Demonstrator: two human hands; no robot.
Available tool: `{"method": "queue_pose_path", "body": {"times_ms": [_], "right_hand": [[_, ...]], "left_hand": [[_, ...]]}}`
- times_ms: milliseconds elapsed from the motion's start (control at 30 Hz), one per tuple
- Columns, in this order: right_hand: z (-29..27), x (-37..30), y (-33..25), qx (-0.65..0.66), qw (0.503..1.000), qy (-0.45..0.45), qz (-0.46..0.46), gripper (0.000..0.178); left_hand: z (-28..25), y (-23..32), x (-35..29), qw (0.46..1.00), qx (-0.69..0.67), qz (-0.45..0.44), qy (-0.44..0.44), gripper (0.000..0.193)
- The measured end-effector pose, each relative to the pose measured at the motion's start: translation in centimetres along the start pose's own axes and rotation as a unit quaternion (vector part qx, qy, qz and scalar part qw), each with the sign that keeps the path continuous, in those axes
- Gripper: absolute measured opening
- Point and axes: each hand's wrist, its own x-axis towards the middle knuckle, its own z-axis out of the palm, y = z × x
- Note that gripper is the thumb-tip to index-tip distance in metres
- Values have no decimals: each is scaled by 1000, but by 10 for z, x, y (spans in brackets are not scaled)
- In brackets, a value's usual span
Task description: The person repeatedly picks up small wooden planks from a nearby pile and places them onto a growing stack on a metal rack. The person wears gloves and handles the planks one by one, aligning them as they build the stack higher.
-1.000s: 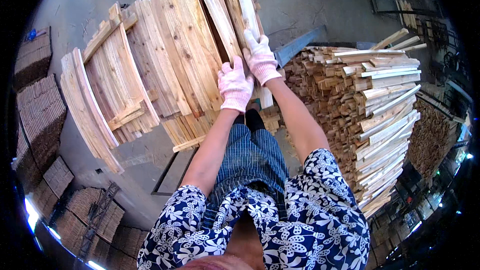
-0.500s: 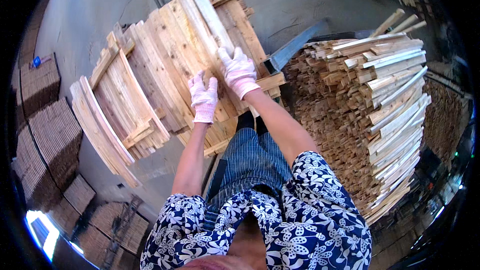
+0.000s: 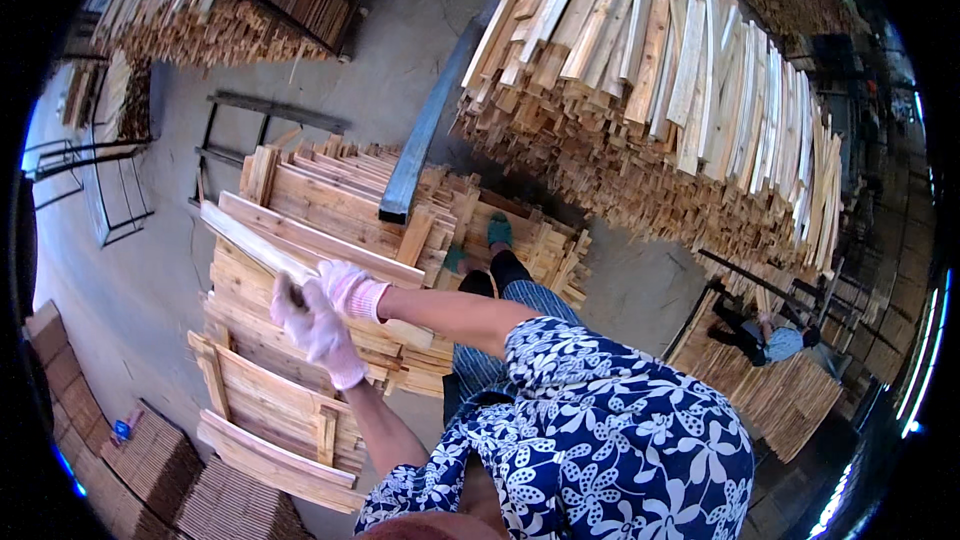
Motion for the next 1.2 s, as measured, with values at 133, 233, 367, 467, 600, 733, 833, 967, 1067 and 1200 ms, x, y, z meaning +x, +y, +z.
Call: {"method": "queue_pose_path", "body": {"times_ms": [133,233,367,467,600,733,833,967,1067,1200], "right_hand": [[30,8,2,125,986,-102,38,33],[13,10,-10,58,994,-92,-3,26],[11,3,-20,66,994,-61,66,35],[11,-16,-7,65,997,43,8,42],[-40,-43,26,-20,993,102,-48,45],[-62,-35,23,26,994,82,-63,47],[-58,-19,15,9,987,126,-97,48],[-52,-25,27,-10,989,120,-81,46],[-59,-38,42,-39,990,123,-58,45],[-59,-50,44,-25,990,124,-64,47]], "left_hand": [[40,-107,-7,995,4,-99,6,39],[37,-180,-14,982,15,-184,41,35],[19,-168,-23,937,-254,-237,41,30],[0,-169,-22,990,63,-93,-84,34],[27,-142,-41,966,252,-50,-25,62],[77,-131,-44,959,278,-47,35,65],[91,-128,-41,977,203,-23,62,55],[93,-131,-49,972,233,-8,24,51],[94,-135,-66,983,178,38,9,54],[116,-118,-56,970,242,14,1,45]]}}
